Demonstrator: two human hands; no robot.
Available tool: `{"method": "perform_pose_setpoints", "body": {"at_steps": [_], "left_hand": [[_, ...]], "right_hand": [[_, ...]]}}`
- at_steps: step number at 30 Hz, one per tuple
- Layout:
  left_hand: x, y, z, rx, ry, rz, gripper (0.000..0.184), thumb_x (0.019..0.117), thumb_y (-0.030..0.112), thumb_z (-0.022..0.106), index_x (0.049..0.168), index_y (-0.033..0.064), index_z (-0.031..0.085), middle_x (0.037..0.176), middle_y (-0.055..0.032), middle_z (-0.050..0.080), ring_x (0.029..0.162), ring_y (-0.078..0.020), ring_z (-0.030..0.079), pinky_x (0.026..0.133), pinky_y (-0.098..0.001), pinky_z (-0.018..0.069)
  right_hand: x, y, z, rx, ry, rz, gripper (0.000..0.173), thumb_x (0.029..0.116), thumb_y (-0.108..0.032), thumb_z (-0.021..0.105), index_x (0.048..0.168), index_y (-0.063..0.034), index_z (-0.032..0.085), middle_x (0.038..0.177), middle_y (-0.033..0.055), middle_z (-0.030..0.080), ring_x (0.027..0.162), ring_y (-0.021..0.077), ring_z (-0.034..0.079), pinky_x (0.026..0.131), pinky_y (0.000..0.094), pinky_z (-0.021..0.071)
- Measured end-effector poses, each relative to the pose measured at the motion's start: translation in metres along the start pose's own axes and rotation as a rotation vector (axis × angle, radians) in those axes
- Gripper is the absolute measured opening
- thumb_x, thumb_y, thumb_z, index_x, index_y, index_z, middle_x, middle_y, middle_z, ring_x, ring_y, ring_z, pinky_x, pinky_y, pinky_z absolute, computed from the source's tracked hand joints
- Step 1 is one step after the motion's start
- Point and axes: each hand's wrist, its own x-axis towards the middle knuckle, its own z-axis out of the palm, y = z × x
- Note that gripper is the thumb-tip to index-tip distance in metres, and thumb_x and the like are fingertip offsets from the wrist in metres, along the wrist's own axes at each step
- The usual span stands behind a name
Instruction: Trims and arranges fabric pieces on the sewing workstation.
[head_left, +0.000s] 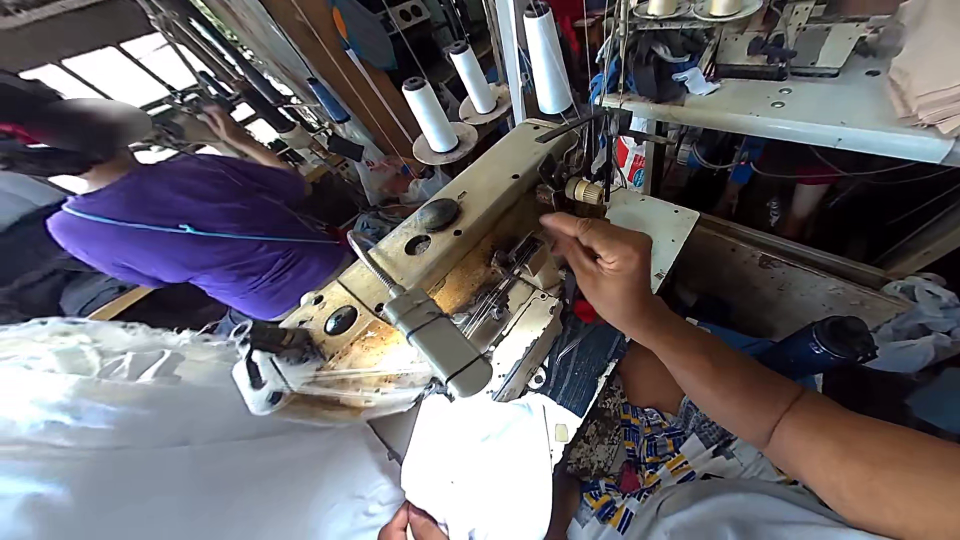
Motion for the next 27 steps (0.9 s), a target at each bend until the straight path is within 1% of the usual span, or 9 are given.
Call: {"method": "perform_pose_setpoints", "body": {"at_steps": [3, 6, 9, 13, 15, 19, 22, 25, 27], "left_hand": [[0.001, -0.006, -0.002, 0.113, -0.007, 0.041, 0.027, 0.1057, 0.012, 0.051, 0.108, -0.0085, 0.07, 0.104, -0.0179, 0.072, 0.101, -0.0167, 0.069, 0.096, -0.0308, 0.0543], [0.004, 0.001, -0.005, 0.149, -0.018, 0.008, 0.029, 0.1061, 0.015, 0.051, 0.108, -0.0052, 0.072, 0.104, -0.0169, 0.072, 0.101, -0.0171, 0.069, 0.094, -0.0322, 0.055], [0.006, -0.004, -0.009, 0.065, -0.036, -0.04, 0.027, 0.1051, 0.016, 0.053, 0.108, -0.0028, 0.072, 0.103, -0.0131, 0.072, 0.1, -0.0123, 0.069, 0.093, -0.0302, 0.0551], [0.012, -0.006, -0.041, -0.162, -0.236, -0.102, 0.028, 0.1027, 0.024, 0.063, 0.127, 0.0112, 0.067, 0.104, 0.0006, 0.073, 0.089, -0.006, 0.068, 0.079, -0.0264, 0.0587], [0.019, 0.01, -0.07, -0.22, -0.378, -0.141, 0.036, 0.0982, 0.026, 0.069, 0.132, 0.0171, 0.065, 0.109, 0.001, 0.074, 0.091, -0.0099, 0.071, 0.077, -0.0299, 0.0618], [0.034, 0.053, -0.117, -0.62, -0.611, -0.181, 0.045, 0.097, 0.024, 0.07, 0.139, 0.01, 0.059, 0.111, -0.0043, 0.07, 0.088, -0.0124, 0.07, 0.075, -0.0281, 0.0613], [0.048, 0.094, -0.111, -0.825, -0.602, -0.095, 0.044, 0.0962, 0.018, 0.071, 0.137, 0.013, 0.057, 0.115, 0.0002, 0.071, 0.088, -0.007, 0.07, 0.075, -0.0221, 0.061], [0.054, 0.124, -0.077, -1.003, -0.49, -0.089, 0.025, 0.1002, 0.008, 0.063, 0.125, 0.0074, 0.066, 0.111, -0.0015, 0.07, 0.085, -0.0077, 0.068, 0.075, -0.0234, 0.0602], [0.057, 0.133, -0.058, -1.09, -0.441, -0.115, 0.033, 0.1042, 0.004, 0.052, 0.137, 0.0024, 0.058, 0.125, -0.0066, 0.066, 0.098, -0.0123, 0.069, 0.087, -0.0285, 0.0602]], "right_hand": [[0.004, -0.002, -0.01, 0.04, 0.0, -0.071, 0.027, 0.0978, 0.0, 0.065, 0.124, 0.0044, 0.07, 0.11, 0.0117, 0.076, 0.092, 0.016, 0.076, 0.082, 0.0342, 0.0659], [0.002, -0.009, -0.028, 0.035, 0.021, -0.134, 0.026, 0.1014, -0.004, 0.062, 0.124, 0.0065, 0.068, 0.106, 0.0138, 0.076, 0.077, 0.0143, 0.073, 0.063, 0.031, 0.063], [-0.02, -0.02, -0.04, 0.072, -0.034, -0.155, 0.025, 0.1036, -0.005, 0.058, 0.123, 0.0076, 0.067, 0.106, 0.0167, 0.073, 0.076, 0.0182, 0.072, 0.063, 0.0347, 0.063], [-0.077, -0.036, -0.044, 0.161, -0.397, -0.037, 0.026, 0.1026, -0.008, 0.057, 0.123, 0.0044, 0.068, 0.099, 0.0109, 0.073, 0.076, 0.014, 0.07, 0.065, 0.0331, 0.063], [-0.105, -0.032, -0.035, 0.281, -0.55, 0.044, 0.023, 0.1006, -0.008, 0.062, 0.119, -0.0004, 0.072, 0.096, 0.0063, 0.074, 0.076, 0.0108, 0.07, 0.065, 0.0301, 0.0629], [-0.136, -0.035, -0.012, 0.624, -0.81, 0.313, 0.017, 0.0984, -0.003, 0.065, 0.112, 0.0009, 0.074, 0.09, 0.0044, 0.074, 0.071, 0.0105, 0.07, 0.063, 0.0265, 0.0636], [-0.139, -0.055, 0.006, 0.985, -0.889, 0.519, 0.018, 0.0997, -0.003, 0.064, 0.113, 0.0054, 0.072, 0.091, 0.0115, 0.076, 0.071, 0.016, 0.072, 0.062, 0.0296, 0.0631], [-0.147, -0.072, 0.03, 1.259, -0.921, 0.606, 0.038, 0.1037, -0.033, 0.062, 0.12, -0.0008, 0.071, 0.099, 0.0078, 0.077, 0.065, 0.004, 0.065, 0.05, 0.0177, 0.05], [-0.162, -0.077, 0.045, 1.398, -0.98, 0.716, 0.057, 0.0991, -0.059, 0.057, 0.125, -0.0103, 0.07, 0.1, 0.0022, 0.077, 0.057, -0.0021, 0.056, 0.046, 0.014, 0.0424]]}}
